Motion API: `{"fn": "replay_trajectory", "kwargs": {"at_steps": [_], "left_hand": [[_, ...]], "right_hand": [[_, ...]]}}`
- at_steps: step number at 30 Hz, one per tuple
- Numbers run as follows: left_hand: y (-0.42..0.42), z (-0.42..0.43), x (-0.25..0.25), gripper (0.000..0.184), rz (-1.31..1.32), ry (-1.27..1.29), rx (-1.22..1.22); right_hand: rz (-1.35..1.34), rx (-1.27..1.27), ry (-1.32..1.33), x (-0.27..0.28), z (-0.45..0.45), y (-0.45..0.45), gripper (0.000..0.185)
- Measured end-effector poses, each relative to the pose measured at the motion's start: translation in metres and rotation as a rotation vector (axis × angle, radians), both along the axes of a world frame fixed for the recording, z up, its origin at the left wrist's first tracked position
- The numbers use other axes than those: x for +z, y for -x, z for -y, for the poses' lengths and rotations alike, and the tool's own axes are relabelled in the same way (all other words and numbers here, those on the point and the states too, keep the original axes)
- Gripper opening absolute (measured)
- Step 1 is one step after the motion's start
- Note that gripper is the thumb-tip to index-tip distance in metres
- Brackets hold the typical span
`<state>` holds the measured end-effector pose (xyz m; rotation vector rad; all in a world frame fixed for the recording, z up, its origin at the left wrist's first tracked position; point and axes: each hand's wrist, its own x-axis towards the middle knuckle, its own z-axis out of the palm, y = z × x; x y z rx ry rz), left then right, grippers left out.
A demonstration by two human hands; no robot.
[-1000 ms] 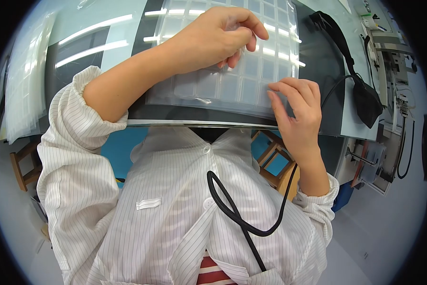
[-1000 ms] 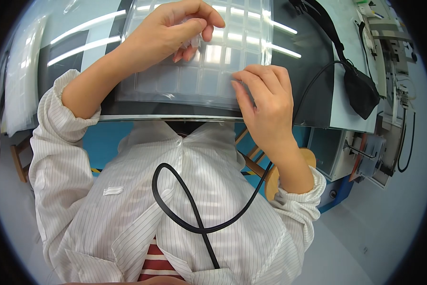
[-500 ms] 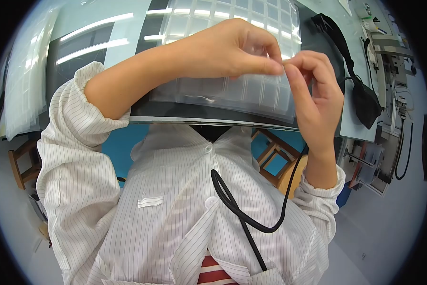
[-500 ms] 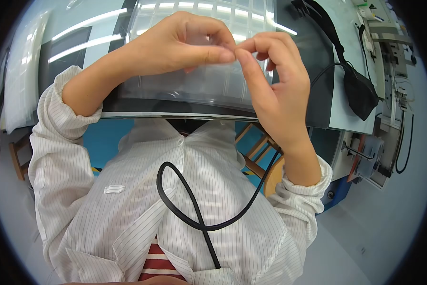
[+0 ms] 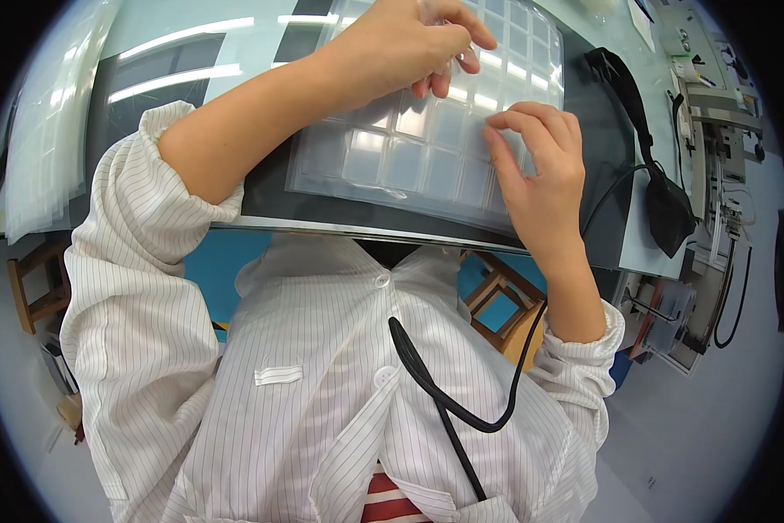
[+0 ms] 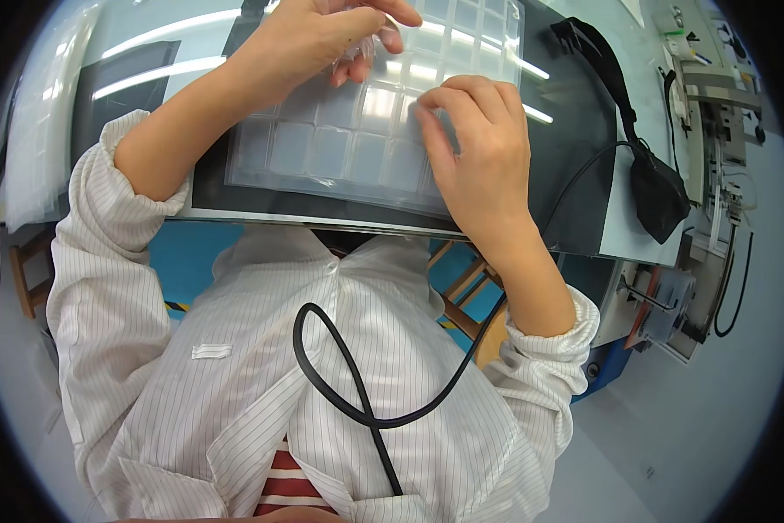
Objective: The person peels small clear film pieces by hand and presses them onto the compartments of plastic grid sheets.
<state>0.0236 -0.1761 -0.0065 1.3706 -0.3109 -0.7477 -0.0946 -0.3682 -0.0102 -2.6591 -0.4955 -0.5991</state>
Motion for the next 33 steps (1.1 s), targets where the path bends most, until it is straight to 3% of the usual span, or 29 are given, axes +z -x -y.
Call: {"fn": "replay_trajectory", "kwargs": {"at_steps": [10,12,13,15,16,19,21,24,33], "left_hand": [[-0.001,0.001,0.002,0.022,0.033,-0.033,-0.145],[0.006,0.000,0.008,0.021,0.354,0.020,-0.209],[0.007,0.001,0.003,0.021,0.354,0.020,-0.208],[0.011,0.005,-0.013,0.055,0.535,-0.034,-0.237],[0.012,0.007,-0.017,0.055,0.533,-0.034,-0.240],[0.012,0.011,-0.015,0.059,0.427,0.075,-0.263],[0.009,0.008,-0.007,0.020,0.072,0.060,-0.168],[0.011,0.010,-0.004,0.018,0.042,0.018,-0.109],[0.003,0.010,-0.013,0.013,-0.097,0.183,-0.105]], "right_hand": [[0.022,-0.019,0.025,-0.002,0.002,-0.002,0.015],[0.052,0.034,-0.002,0.004,0.003,-0.001,0.013],[0.052,0.035,-0.001,0.010,0.004,-0.001,0.013],[-0.043,0.014,-0.263,0.023,0.005,0.003,0.010],[-0.044,0.010,-0.264,0.022,0.003,0.005,0.010],[-0.047,-0.065,-0.293,0.022,-0.002,0.011,0.011],[-0.170,-0.073,-0.204,0.017,-0.003,0.024,0.015],[-0.118,0.028,-0.035,0.003,-0.003,0.036,0.019],[-0.088,0.026,-0.016,0.002,-0.004,0.037,0.020]]}}
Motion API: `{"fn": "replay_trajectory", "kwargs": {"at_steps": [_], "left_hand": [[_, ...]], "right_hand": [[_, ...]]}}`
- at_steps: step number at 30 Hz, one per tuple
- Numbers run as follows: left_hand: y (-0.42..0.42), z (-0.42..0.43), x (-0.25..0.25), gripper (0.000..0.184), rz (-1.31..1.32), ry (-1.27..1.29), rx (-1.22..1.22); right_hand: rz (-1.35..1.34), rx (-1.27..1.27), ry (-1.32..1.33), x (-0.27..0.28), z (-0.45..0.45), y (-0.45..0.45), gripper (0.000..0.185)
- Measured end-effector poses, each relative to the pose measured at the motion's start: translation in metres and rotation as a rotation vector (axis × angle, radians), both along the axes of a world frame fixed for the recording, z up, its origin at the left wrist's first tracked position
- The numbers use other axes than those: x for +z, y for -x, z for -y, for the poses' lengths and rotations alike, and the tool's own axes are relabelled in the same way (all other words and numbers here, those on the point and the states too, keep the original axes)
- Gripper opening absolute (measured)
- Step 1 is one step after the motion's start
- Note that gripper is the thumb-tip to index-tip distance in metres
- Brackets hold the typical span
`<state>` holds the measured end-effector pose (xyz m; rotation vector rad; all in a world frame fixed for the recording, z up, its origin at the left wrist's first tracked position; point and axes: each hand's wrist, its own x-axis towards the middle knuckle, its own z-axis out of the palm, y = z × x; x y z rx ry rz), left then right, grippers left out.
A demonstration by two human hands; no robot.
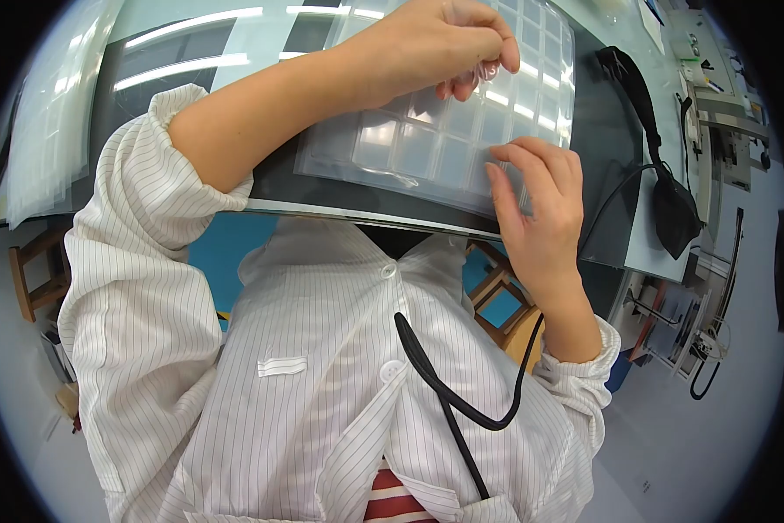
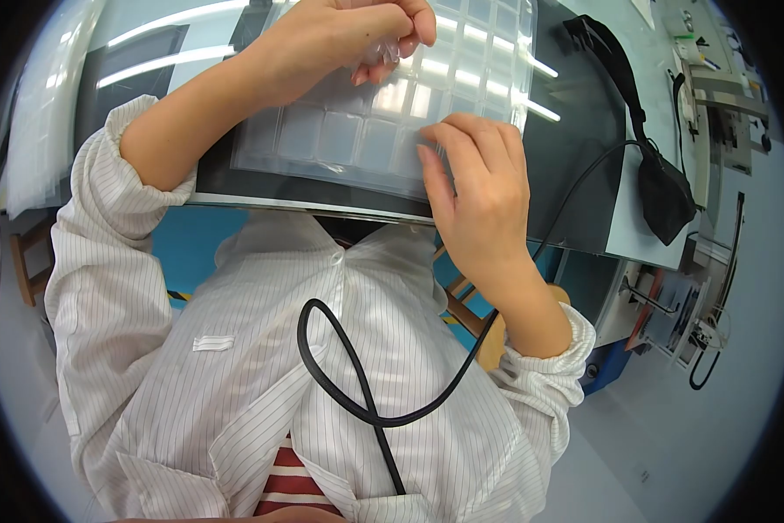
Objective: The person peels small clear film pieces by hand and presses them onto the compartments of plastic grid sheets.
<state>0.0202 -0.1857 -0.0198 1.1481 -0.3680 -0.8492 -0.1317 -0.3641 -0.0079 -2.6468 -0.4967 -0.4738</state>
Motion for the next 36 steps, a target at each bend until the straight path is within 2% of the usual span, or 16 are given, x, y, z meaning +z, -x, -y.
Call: {"fn": "replay_trajectory", "kwargs": {"at_steps": [4,6,9,11,13,15,17,19,20,22,23,25,30,34,36], "left_hand": [[-0.003,-0.004,0.000,0.012,-0.022,0.038,-0.047],[0.001,-0.002,0.002,0.021,0.133,-0.077,-0.003],[-0.001,-0.004,-0.006,0.028,0.211,-0.086,-0.040],[0.005,-0.011,0.021,0.026,0.260,-0.137,-0.079],[0.007,-0.012,0.023,0.024,0.306,-0.187,-0.117],[0.012,-0.007,0.008,0.060,0.578,-0.164,-0.222],[0.011,-0.011,0.013,0.060,0.554,-0.250,-0.285],[0.005,-0.012,0.016,0.023,0.347,-0.121,-0.335],[0.002,-0.013,0.015,0.023,0.350,-0.122,-0.334],[-0.008,-0.017,0.015,0.025,0.149,-0.016,-0.099],[-0.017,-0.020,0.011,0.027,0.134,0.040,-0.037],[-0.022,-0.031,0.017,0.027,0.196,-0.048,0.105],[-0.012,-0.033,-0.006,0.024,0.142,-0.087,0.164],[-0.005,-0.029,0.003,0.021,0.060,-0.167,0.138],[-0.005,-0.029,0.000,0.021,0.116,-0.170,0.120]], "right_hand": [[0.019,0.037,0.005,0.001,0.001,0.000,0.019],[0.030,0.005,0.009,0.002,-0.002,-0.001,0.019],[0.041,0.002,0.033,0.001,0.000,-0.002,0.017],[0.049,0.025,0.055,0.004,0.004,-0.003,0.016],[0.019,-0.008,-0.144,0.015,0.005,-0.005,0.013],[0.020,-0.040,-0.176,0.026,0.003,-0.008,0.009],[0.006,-0.034,-0.281,0.029,0.001,-0.016,0.008],[-0.008,-0.053,-0.321,0.025,-0.002,-0.023,0.007],[0.017,-0.071,-0.269,0.022,-0.003,-0.027,0.008],[0.009,-0.081,-0.204,0.012,-0.003,-0.035,0.011],[0.018,-0.079,-0.203,0.007,-0.005,-0.038,0.011],[0.096,-0.008,-0.033,-0.002,-0.011,-0.043,0.013],[0.077,0.043,0.048,-0.014,0.005,-0.042,0.017],[0.060,0.018,0.053,-0.008,0.002,-0.039,0.017],[0.041,0.005,0.031,-0.006,0.000,-0.040,0.016]]}}
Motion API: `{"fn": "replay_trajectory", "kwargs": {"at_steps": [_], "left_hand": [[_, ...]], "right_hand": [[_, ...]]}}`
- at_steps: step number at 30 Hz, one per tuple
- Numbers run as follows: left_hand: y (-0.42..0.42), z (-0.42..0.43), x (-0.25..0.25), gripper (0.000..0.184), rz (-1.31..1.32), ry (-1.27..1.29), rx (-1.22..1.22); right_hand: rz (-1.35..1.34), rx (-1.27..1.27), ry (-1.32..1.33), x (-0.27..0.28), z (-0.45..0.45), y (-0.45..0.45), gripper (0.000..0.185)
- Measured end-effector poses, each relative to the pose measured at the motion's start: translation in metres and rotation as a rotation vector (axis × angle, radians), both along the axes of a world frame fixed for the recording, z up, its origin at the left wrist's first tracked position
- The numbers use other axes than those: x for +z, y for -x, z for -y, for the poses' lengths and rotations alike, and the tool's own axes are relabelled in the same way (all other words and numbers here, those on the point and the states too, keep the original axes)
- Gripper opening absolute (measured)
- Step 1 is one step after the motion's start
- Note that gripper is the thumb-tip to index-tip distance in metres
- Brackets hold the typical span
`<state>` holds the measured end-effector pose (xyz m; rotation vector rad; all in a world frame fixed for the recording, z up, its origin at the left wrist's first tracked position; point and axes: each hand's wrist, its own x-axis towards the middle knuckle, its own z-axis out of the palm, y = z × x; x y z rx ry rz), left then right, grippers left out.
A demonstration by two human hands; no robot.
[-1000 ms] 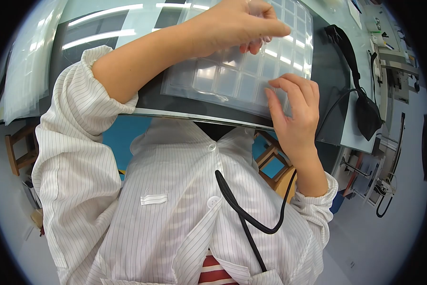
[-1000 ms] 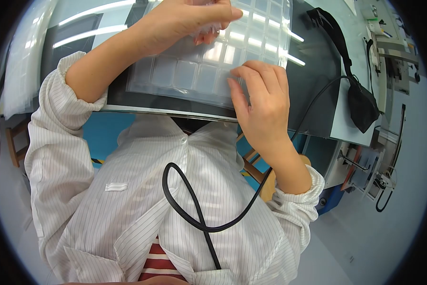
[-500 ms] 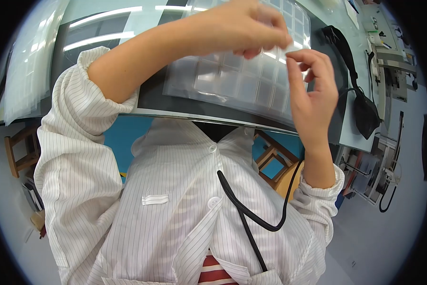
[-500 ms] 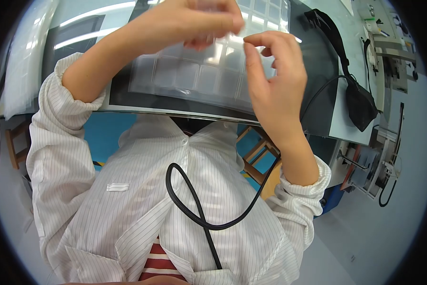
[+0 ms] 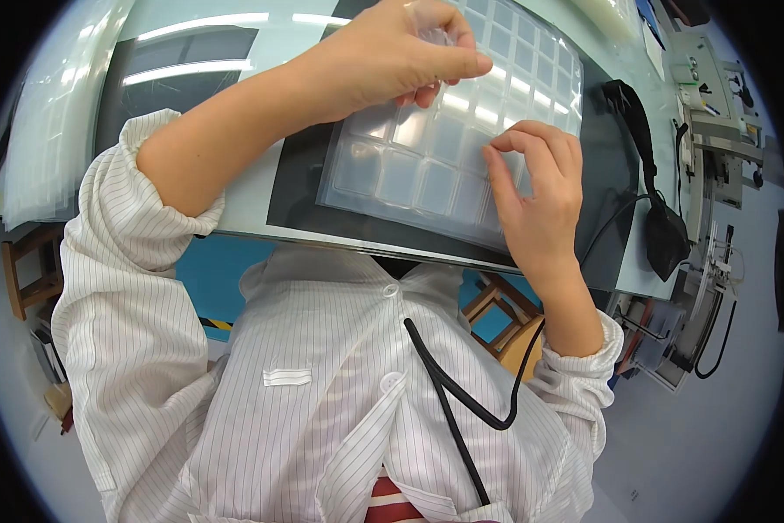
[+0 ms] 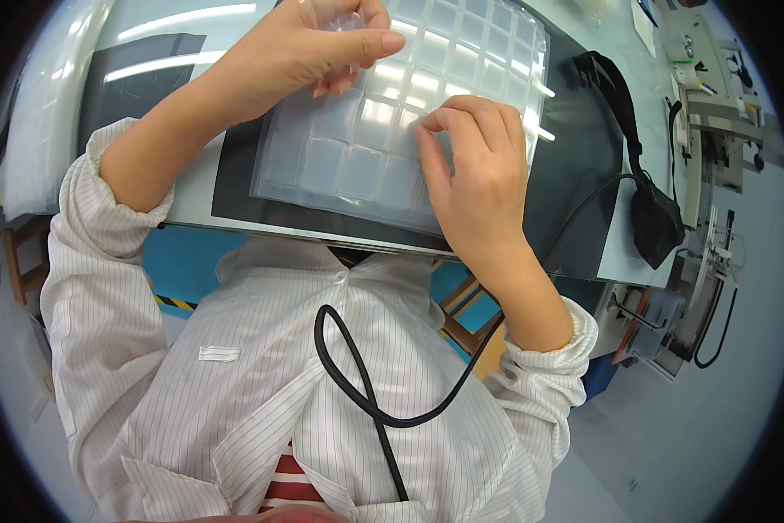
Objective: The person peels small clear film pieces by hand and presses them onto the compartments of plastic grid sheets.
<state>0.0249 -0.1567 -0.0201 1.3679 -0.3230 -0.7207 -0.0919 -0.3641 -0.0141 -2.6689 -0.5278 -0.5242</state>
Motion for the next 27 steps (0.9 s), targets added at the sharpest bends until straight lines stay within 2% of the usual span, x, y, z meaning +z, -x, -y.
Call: {"fn": "replay_trajectory", "kwargs": {"at_steps": [2,8,10,13,18,23,24,26,27], "left_hand": [[-0.003,-0.003,-0.001,0.021,0.056,-0.013,-0.027],[-0.001,-0.004,0.008,0.021,0.057,-0.012,-0.059],[0.001,-0.003,0.019,0.027,0.025,-0.051,-0.073],[0.001,0.000,0.008,0.030,0.068,0.004,-0.096],[-0.003,-0.001,0.006,0.029,0.072,-0.062,-0.130],[0.000,-0.001,0.013,0.027,0.120,-0.089,-0.173],[0.005,-0.001,0.014,0.026,0.224,-0.038,-0.167],[0.006,0.003,0.006,0.025,0.328,0.013,-0.157],[0.007,0.009,-0.002,0.042,0.552,0.017,-0.166]], "right_hand": [[0.072,-0.008,0.053,-0.001,-0.006,-0.003,0.017],[0.047,0.018,0.043,-0.001,-0.004,-0.001,0.019],[0.062,-0.008,0.066,0.001,-0.005,-0.002,0.018],[0.081,-0.018,0.101,-0.003,-0.003,-0.002,0.018],[0.026,-0.018,0.032,0.000,-0.004,-0.002,0.017],[0.106,-0.012,0.118,-0.002,-0.002,-0.003,0.014],[0.106,-0.011,0.118,0.000,-0.002,-0.002,0.014],[0.040,-0.003,-0.138,0.008,-0.005,-0.001,0.013],[0.037,0.000,-0.139,0.013,-0.004,0.000,0.013]]}}
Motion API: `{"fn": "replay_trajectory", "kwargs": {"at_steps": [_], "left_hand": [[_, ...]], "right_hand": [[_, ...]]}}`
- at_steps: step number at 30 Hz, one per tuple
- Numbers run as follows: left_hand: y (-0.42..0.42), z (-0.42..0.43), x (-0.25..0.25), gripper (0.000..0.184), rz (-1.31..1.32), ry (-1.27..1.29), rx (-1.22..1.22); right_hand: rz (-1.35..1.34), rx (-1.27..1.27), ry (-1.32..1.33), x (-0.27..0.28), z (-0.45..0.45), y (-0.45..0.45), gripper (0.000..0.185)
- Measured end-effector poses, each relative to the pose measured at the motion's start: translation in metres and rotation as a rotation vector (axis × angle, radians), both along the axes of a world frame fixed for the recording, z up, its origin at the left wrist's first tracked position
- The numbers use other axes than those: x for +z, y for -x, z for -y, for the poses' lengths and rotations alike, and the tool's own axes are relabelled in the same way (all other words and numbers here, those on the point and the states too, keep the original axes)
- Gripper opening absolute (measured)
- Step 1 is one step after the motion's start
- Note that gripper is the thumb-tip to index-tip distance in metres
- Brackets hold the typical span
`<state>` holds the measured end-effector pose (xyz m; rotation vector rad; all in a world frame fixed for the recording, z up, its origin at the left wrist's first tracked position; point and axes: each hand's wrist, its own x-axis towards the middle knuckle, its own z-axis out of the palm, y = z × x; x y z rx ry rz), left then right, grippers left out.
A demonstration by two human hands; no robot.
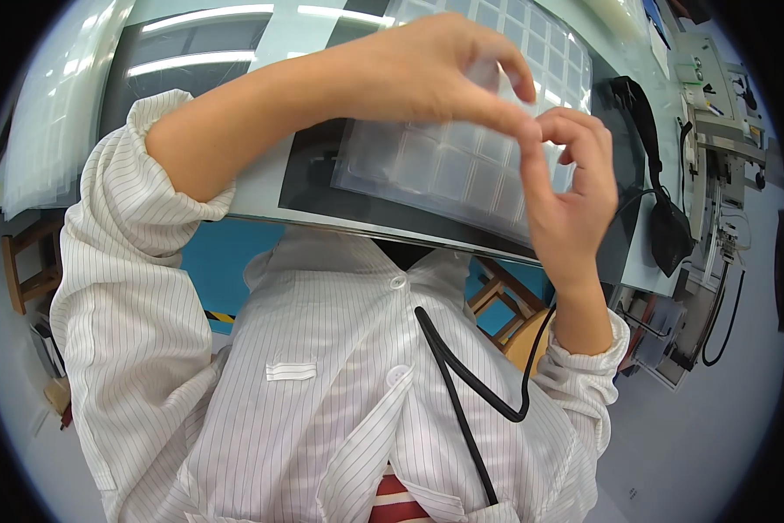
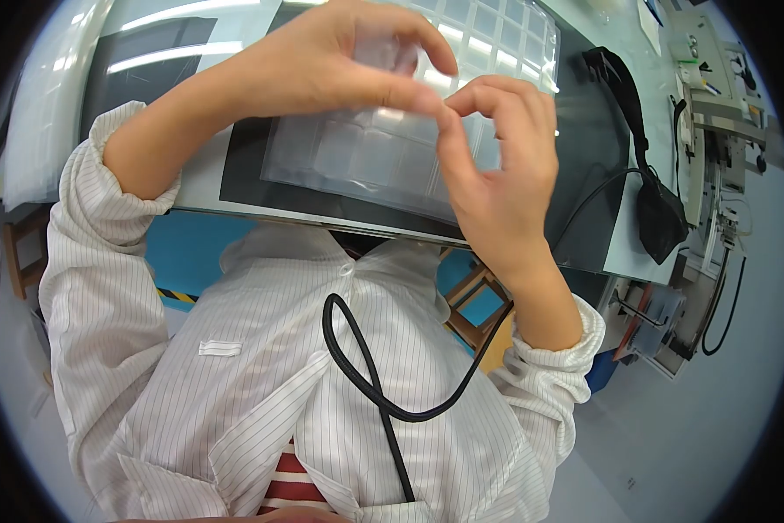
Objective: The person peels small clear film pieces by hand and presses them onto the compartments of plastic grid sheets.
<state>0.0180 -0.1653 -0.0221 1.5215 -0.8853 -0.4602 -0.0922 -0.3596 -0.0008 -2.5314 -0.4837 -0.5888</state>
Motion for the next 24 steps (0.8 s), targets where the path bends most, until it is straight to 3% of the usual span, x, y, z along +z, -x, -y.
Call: {"fn": "replay_trajectory", "kwargs": {"at_steps": [1,2,6,8,11,13,15,17,20,22,24], "left_hand": [[0.000,0.003,-0.007,0.062,0.222,0.018,-0.015],[0.000,0.003,-0.015,0.062,0.217,0.016,-0.017],[0.000,0.003,-0.015,0.046,0.234,0.043,0.084],[-0.005,-0.007,0.004,0.023,-0.330,-0.104,0.043],[0.001,-0.004,0.015,0.020,-0.304,-0.116,0.054],[0.005,-0.002,0.016,0.018,-0.288,-0.121,0.058],[0.009,0.000,0.005,0.036,0.111,-0.080,0.026],[0.006,0.003,-0.006,0.038,0.133,-0.061,-0.021],[-0.001,0.005,-0.011,0.054,0.093,-0.056,-0.086],[0.003,0.000,0.002,0.016,-0.350,0.053,0.040],[0.000,0.000,0.003,0.015,-0.425,0.060,0.031]], "right_hand": [[-0.060,-0.003,-0.104,0.005,0.001,0.002,0.013],[-0.119,-0.009,-0.209,0.010,0.001,0.003,0.012],[0.006,-0.063,0.108,-0.006,0.007,0.000,0.015],[-0.008,-0.078,0.125,-0.014,0.008,0.001,0.019],[0.043,-0.043,0.226,-0.019,0.008,0.001,0.017],[0.120,0.008,0.106,-0.015,0.006,-0.002,0.014],[0.079,0.017,-0.040,-0.005,0.006,0.001,0.014],[-0.016,-0.003,-0.289,0.002,0.002,0.004,0.014],[-0.078,-0.075,-0.143,0.002,0.001,0.010,0.016],[-0.060,-0.019,-0.033,-0.006,0.003,0.020,0.017],[-0.048,0.034,0.075,-0.010,0.003,0.027,0.018]]}}
